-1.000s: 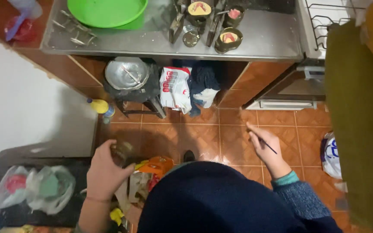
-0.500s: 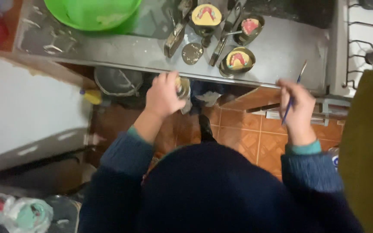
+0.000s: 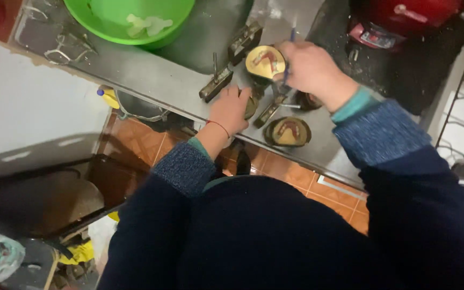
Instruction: Modeling and carving a dental prosthesis mold using specialized hand tools and heat.
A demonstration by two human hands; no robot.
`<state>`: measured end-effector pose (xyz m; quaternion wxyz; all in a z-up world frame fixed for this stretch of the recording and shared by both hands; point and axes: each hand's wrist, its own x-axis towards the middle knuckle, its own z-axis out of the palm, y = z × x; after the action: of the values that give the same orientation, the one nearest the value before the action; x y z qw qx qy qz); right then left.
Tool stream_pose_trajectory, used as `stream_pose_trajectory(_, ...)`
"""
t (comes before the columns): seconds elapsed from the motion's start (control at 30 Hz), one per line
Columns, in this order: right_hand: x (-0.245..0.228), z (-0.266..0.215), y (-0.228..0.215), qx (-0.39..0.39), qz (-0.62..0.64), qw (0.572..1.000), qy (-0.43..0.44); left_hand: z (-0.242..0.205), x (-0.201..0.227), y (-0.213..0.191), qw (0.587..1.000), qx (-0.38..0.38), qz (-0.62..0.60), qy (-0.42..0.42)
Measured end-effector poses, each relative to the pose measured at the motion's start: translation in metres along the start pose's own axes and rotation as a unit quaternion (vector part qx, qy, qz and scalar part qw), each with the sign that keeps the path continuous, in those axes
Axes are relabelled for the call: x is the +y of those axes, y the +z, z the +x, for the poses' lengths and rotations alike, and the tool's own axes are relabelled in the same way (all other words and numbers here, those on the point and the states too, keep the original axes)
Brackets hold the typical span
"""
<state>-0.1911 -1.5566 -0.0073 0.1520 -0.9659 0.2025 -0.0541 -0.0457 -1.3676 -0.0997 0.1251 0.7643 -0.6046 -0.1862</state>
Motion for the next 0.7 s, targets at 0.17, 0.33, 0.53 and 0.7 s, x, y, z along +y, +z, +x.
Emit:
stream_pose_trajectory(0.17, 0.015, 0.043, 0.05, -0.131, -0.027, 0.99, 0.044, 0.007, -0.005, 0.004, 0.999, -0.047, 0.011, -0.017)
stream_pose_trajectory(0.33, 0.047, 0.055, 0.113, -0.107, -0.04, 0.993, 0.018, 0.015, -0.013, 0.011, 0.999, -0.034, 0.041, 0.0)
stream_pose_trajectory(0.53, 0.03, 0.058, 0.108, -0.117, -0.038, 0.991, 0.052, 0.012, -0.016, 0.009, 0.997, -0.07, -0.012, 0.006)
stream_pose_trajectory(0.7, 0.043, 0.06, 0.119, -0.095, -0.038, 0.994, 0.037, 0.008, -0.015, 0.01, 0.999, -0.045, 0.001, 0.018)
